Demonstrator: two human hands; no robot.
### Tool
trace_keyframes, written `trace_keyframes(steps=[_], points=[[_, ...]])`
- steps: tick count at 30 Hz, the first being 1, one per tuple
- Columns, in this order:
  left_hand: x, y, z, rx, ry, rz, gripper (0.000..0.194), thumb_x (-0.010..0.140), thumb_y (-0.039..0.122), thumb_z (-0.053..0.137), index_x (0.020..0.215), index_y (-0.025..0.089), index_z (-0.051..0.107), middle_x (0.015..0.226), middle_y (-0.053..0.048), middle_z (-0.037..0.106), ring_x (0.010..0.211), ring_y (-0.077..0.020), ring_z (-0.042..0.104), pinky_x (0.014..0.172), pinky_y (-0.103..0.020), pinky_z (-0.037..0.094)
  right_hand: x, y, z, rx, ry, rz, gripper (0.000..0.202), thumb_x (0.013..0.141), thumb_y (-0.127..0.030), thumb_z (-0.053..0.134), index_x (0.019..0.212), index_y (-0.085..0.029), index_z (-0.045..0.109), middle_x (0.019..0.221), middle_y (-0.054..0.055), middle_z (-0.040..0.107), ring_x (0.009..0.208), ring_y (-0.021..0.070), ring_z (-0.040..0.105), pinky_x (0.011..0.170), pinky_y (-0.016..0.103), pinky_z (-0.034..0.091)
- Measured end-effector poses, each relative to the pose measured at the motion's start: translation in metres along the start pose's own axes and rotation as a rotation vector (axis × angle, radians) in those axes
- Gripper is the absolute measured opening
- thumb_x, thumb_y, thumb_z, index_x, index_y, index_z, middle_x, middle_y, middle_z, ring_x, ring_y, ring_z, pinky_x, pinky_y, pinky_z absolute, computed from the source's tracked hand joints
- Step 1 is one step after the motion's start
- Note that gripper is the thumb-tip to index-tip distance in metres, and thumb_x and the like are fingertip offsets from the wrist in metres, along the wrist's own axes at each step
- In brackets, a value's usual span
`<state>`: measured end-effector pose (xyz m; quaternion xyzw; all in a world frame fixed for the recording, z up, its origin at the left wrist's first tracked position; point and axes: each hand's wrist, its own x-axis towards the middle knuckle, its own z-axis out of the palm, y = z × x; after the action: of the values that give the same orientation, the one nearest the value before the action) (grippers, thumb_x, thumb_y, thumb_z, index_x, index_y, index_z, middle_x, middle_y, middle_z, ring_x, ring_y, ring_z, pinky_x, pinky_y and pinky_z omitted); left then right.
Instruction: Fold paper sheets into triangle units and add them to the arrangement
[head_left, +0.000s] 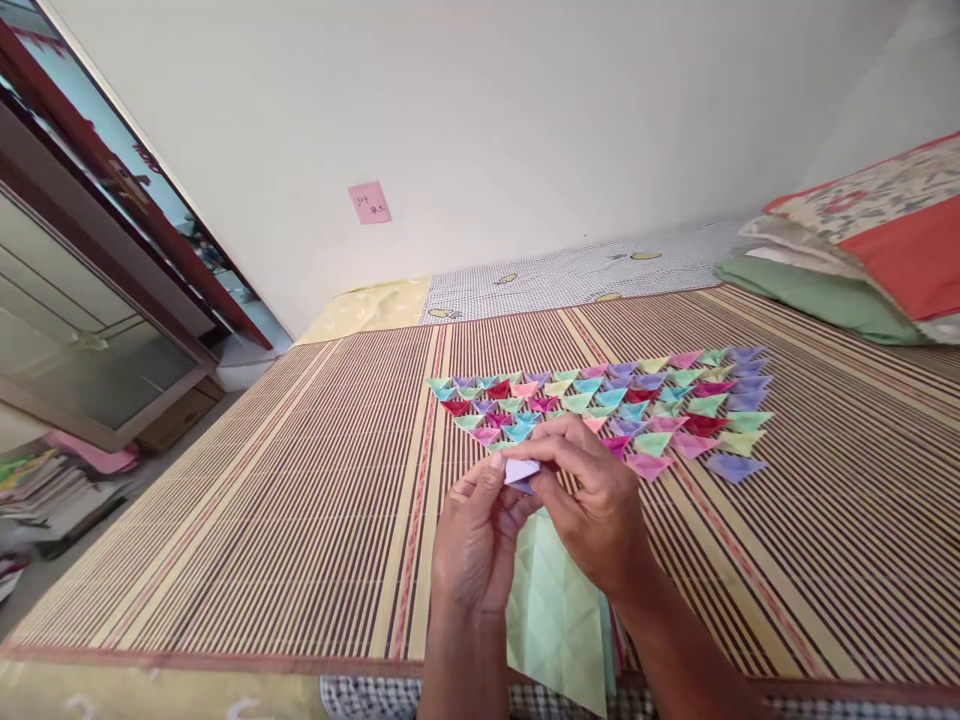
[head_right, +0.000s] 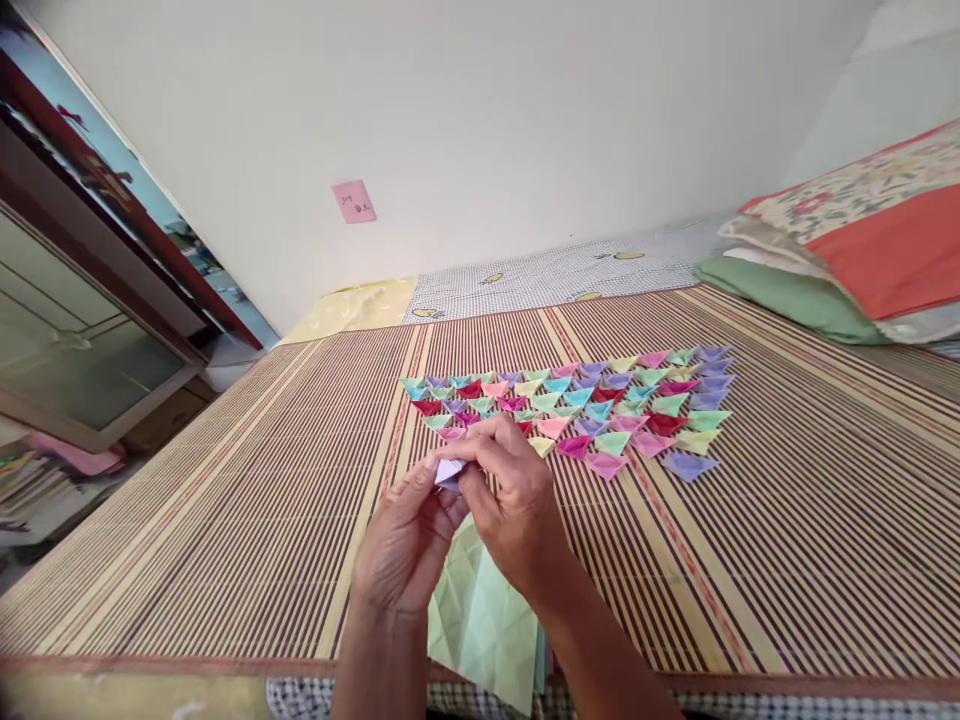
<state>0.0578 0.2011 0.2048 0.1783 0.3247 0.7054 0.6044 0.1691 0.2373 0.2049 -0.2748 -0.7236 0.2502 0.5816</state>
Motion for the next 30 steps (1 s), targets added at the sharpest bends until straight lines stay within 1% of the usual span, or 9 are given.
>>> trace_keyframes(steps=[5,8,10,14,18,21,24,28,30], points=[[0.002,0.008,-0.006,-0.035,0.036,0.035,0.026,0.061,0.025,0.099,0.075,0.012,0.082,0.073,-0.005,0.077,0.067,-0.0128,0.072,0.067,-0.021,0.061,-0.003,0.006,0.004,-0.062,-0.092,-0.091,0.040,0.094,-0.002,0.048,0.113,-0.023,0.076,0.106,0.007,0.062,0.101,0.0207,0.064,0.085,0.037,0.057],[0.003,0.012,-0.012,-0.022,0.047,0.063,0.020,0.066,0.022,0.095,0.077,0.012,0.082,0.075,-0.005,0.078,0.071,-0.0134,0.072,0.069,-0.021,0.061,-0.003,0.008,0.005,-0.129,-0.133,-0.157,0.042,0.091,-0.003,0.048,0.119,-0.022,0.074,0.112,0.009,0.062,0.106,0.0247,0.062,0.091,0.045,0.056],[0.004,0.013,-0.015,0.008,0.041,0.082,0.018,0.069,0.022,0.093,0.080,0.013,0.083,0.081,-0.006,0.079,0.075,-0.0140,0.073,0.071,-0.022,0.061,-0.002,0.008,0.005,-0.121,-0.147,-0.166,0.040,0.092,-0.005,0.049,0.120,-0.021,0.073,0.114,0.010,0.063,0.108,0.0252,0.062,0.092,0.046,0.055],[0.005,0.012,-0.019,0.108,0.021,0.138,0.025,0.067,0.020,0.094,0.090,0.015,0.085,0.087,-0.006,0.081,0.074,-0.0129,0.072,0.070,-0.020,0.060,0.001,0.006,0.003,0.008,-0.133,-0.060,0.025,0.098,-0.012,0.054,0.110,-0.023,0.073,0.110,0.006,0.068,0.108,0.0214,0.065,0.093,0.038,0.055],[0.005,0.008,-0.019,0.224,0.027,0.205,0.031,0.067,0.023,0.094,0.096,0.017,0.085,0.088,-0.006,0.082,0.080,-0.0155,0.075,0.077,-0.023,0.060,0.001,0.006,0.001,0.097,-0.060,0.155,0.013,0.098,-0.020,0.062,0.106,-0.022,0.071,0.097,0.003,0.073,0.089,0.0181,0.070,0.082,0.033,0.057],[0.004,0.005,-0.016,0.305,0.019,0.219,0.037,0.068,0.021,0.093,0.104,0.018,0.083,0.094,-0.006,0.082,0.084,-0.0162,0.076,0.078,-0.024,0.060,0.001,0.006,0.000,0.157,-0.093,0.282,0.012,0.098,-0.026,0.062,0.100,-0.020,0.073,0.088,0.002,0.069,0.078,0.0165,0.067,0.070,0.030,0.055],[0.004,0.004,-0.011,0.407,-0.019,0.236,0.040,0.069,0.022,0.093,0.107,0.019,0.080,0.089,-0.004,0.081,0.079,-0.0153,0.075,0.072,-0.024,0.060,0.003,0.007,-0.002,0.192,-0.116,0.328,0.014,0.096,-0.027,0.063,0.090,-0.020,0.073,0.082,0.001,0.063,0.073,0.0152,0.062,0.063,0.027,0.052],[0.002,0.003,-0.008,0.550,-0.077,0.165,0.022,0.073,0.031,0.091,0.082,0.016,0.078,0.071,-0.004,0.078,0.063,-0.0134,0.070,0.060,-0.022,0.054,0.004,0.009,-0.006,0.282,-0.110,0.407,0.018,0.096,-0.030,0.063,0.082,-0.019,0.069,0.075,-0.001,0.060,0.063,0.0129,0.058,0.054,0.025,0.049],[0.001,0.003,-0.007,0.618,-0.113,0.108,0.026,0.079,0.037,0.086,0.072,0.014,0.075,0.064,-0.005,0.076,0.056,-0.0135,0.069,0.055,-0.021,0.050,0.004,0.010,-0.008,0.329,-0.094,0.447,0.023,0.097,-0.034,0.062,0.081,-0.019,0.066,0.070,-0.002,0.058,0.056,0.0116,0.054,0.050,0.024,0.046]])
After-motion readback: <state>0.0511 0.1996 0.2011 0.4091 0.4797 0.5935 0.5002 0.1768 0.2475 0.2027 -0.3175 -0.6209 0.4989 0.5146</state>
